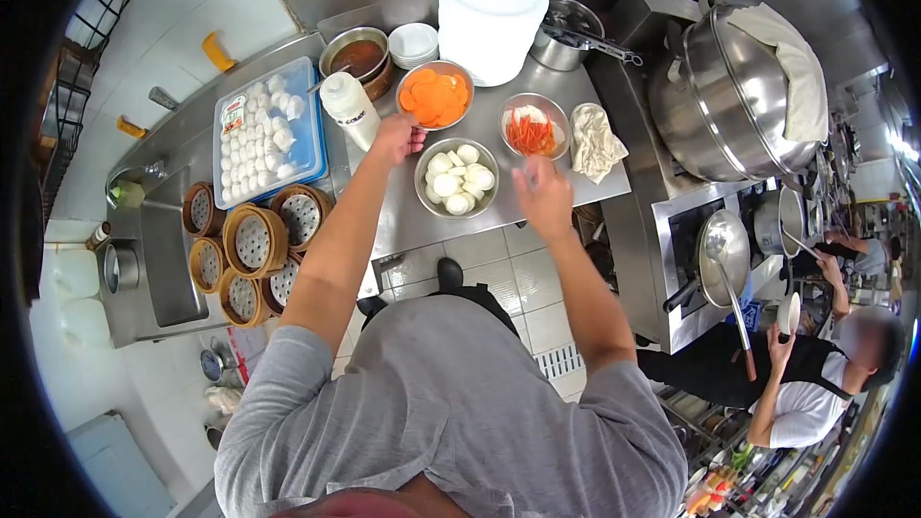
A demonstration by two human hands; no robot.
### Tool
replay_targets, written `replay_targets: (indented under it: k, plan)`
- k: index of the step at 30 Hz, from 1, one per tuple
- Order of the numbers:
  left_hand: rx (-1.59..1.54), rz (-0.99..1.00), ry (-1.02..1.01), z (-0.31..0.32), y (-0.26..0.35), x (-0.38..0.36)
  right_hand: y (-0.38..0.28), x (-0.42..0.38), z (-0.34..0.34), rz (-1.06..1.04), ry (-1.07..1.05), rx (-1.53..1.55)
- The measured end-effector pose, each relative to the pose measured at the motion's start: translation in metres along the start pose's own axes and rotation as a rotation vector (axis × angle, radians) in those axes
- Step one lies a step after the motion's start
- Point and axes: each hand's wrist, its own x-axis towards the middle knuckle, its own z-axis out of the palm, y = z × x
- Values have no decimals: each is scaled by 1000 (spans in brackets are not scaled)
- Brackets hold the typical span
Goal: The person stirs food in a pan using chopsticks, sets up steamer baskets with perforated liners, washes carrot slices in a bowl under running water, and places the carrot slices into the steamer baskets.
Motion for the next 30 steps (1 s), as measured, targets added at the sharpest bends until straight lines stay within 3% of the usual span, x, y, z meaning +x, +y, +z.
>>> replay_targets:
  k: [2, 5, 8, 12, 16, 19, 22, 23, 25, 30]
  plan:
    - [-8, 36, -19, 7, 5, -12, -8, -21, 8, 378, -376, 155]
    - [-63, 129, -63, 19, 9, -34, -14, -44, 39, 663, -521, 662]
    - [-28, 215, -118, 17, 16, -55, -2, -47, 55, 749, -343, 985]
    - [21, 212, -119, -5, 20, -106, 30, -54, 69, 786, -285, 1098]
    - [36, 236, -120, -61, 9, -182, 16, -50, 68, 780, -169, 1038]
    - [43, 215, -159, -129, -14, -250, -20, -53, 56, 935, -115, 1122]
    - [-48, 230, -59, -213, -68, -303, -53, -77, 52, 792, -325, 975]
    - [-132, 178, -28, -244, -83, -328, -84, -81, 48, 700, -451, 865]
    - [-247, 324, 103, -301, -108, -373, -156, -88, 57, 598, -500, 894]
    - [-424, 397, 268, -455, -159, -467, -346, -78, 114, 375, -579, 941]
